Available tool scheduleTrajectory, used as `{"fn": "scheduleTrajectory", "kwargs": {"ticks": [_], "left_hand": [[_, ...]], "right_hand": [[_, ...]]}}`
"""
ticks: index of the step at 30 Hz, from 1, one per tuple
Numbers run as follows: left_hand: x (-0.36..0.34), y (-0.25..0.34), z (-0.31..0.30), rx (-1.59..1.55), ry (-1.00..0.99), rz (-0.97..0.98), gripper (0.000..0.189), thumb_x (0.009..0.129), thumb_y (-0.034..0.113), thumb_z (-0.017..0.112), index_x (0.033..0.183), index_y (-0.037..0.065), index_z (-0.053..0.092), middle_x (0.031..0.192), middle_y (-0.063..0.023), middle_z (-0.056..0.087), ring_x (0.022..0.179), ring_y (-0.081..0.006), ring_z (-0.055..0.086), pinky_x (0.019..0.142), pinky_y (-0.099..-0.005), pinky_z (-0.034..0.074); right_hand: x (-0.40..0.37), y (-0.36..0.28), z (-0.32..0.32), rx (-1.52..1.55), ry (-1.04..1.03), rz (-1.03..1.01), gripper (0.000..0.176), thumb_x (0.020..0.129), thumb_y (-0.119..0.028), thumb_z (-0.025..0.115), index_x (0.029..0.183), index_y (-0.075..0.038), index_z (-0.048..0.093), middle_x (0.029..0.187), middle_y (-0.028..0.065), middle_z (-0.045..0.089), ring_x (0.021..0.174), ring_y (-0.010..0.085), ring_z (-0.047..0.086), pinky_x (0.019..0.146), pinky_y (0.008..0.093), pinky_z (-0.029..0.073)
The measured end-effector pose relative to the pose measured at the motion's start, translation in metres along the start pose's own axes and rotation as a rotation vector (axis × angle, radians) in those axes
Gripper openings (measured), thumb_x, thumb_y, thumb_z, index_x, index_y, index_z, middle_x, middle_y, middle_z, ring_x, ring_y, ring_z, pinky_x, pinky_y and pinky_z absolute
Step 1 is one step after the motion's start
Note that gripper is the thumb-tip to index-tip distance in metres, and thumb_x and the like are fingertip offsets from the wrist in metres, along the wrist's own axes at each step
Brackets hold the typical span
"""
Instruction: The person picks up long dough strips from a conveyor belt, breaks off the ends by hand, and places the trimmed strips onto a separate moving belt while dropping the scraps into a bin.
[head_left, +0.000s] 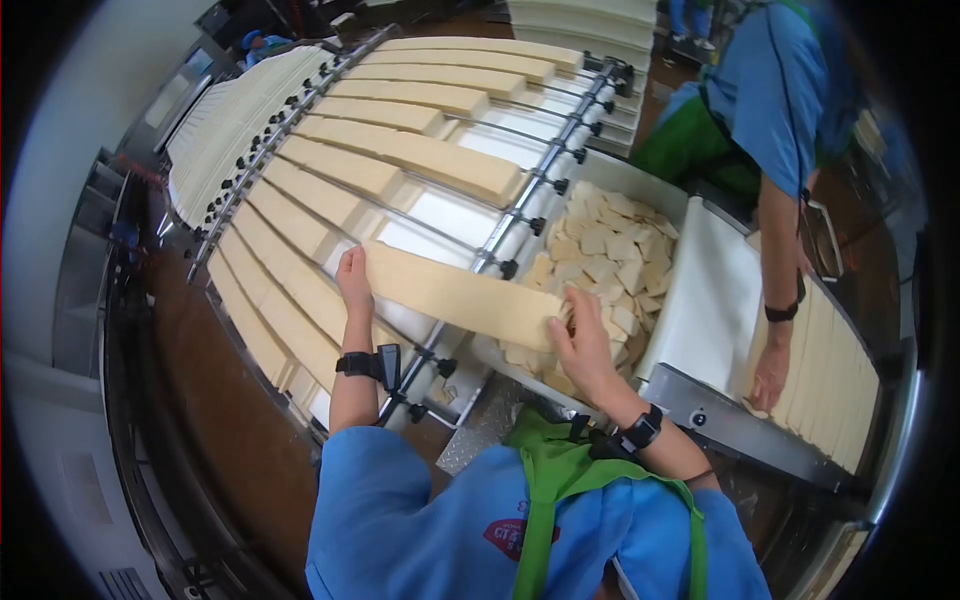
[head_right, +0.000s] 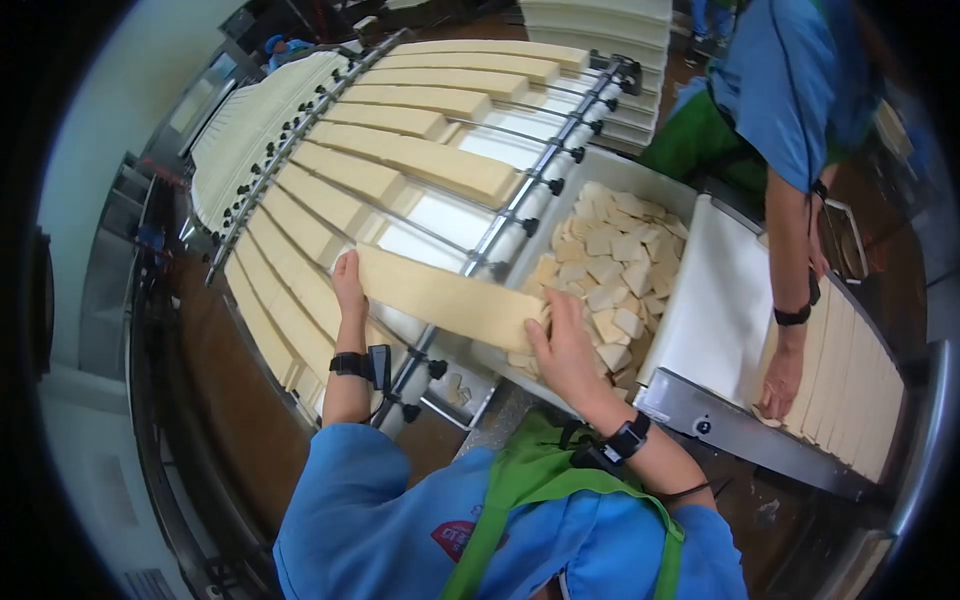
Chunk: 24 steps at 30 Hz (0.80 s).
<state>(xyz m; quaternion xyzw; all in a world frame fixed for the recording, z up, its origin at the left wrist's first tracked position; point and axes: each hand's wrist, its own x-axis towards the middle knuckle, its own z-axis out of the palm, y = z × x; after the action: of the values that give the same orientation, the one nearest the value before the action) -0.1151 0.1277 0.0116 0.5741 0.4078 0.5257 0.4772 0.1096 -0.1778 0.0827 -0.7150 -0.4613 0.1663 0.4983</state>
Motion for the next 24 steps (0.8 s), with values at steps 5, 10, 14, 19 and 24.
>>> {"fn": "scheduleTrajectory", "kwargs": {"ticks": [5,10,14,19,24], "left_hand": [[0.039,0.003,-0.056,0.904,-0.235,-0.049,0.022,0.081,0.017,0.055,0.089,-0.003,0.062,0.083,-0.0141,0.064,0.076,-0.0285,0.059,0.070,-0.0329,0.045],[0.059,-0.007,-0.055,1.106,-0.197,0.226,0.035,0.080,0.018,0.056,0.106,-0.005,0.054,0.107,-0.0237,0.055,0.099,-0.0381,0.051,0.087,-0.0388,0.040],[0.011,0.022,-0.021,0.820,-0.329,0.257,0.047,0.082,0.022,0.055,0.119,-0.005,0.044,0.120,-0.0253,0.046,0.112,-0.0371,0.043,0.095,-0.0385,0.034],[-0.046,0.032,-0.006,0.797,-0.505,0.404,0.043,0.083,0.021,0.054,0.117,-0.005,0.045,0.118,-0.0245,0.047,0.111,-0.0372,0.044,0.096,-0.0400,0.033],[-0.063,0.068,0.021,0.770,-0.668,0.419,0.041,0.082,0.014,0.054,0.119,-0.003,0.045,0.122,-0.0218,0.046,0.114,-0.0346,0.043,0.097,-0.0375,0.032]], "right_hand": [[0.009,-0.024,0.070,0.091,-0.081,-0.083,0.028,0.080,-0.009,0.051,0.105,0.001,0.046,0.092,0.0165,0.047,0.072,0.0281,0.051,0.064,0.0335,0.042],[0.023,-0.035,0.120,0.140,-0.208,-0.097,0.030,0.074,-0.006,0.048,0.103,0.000,0.047,0.099,0.0190,0.048,0.085,0.0370,0.051,0.074,0.0396,0.043],[0.032,0.000,0.177,0.203,-0.226,-0.167,0.030,0.072,-0.007,0.050,0.101,0.000,0.049,0.093,0.0164,0.049,0.077,0.0294,0.052,0.068,0.0352,0.043],[0.026,-0.008,0.120,0.230,-0.135,-0.086,0.031,0.073,-0.009,0.054,0.102,-0.001,0.050,0.091,0.0143,0.051,0.071,0.0255,0.052,0.064,0.0329,0.043],[0.012,0.038,0.018,0.071,0.133,-0.003,0.042,0.075,-0.019,0.060,0.112,-0.003,0.047,0.104,0.0157,0.050,0.084,0.0268,0.054,0.073,0.0325,0.045]]}}
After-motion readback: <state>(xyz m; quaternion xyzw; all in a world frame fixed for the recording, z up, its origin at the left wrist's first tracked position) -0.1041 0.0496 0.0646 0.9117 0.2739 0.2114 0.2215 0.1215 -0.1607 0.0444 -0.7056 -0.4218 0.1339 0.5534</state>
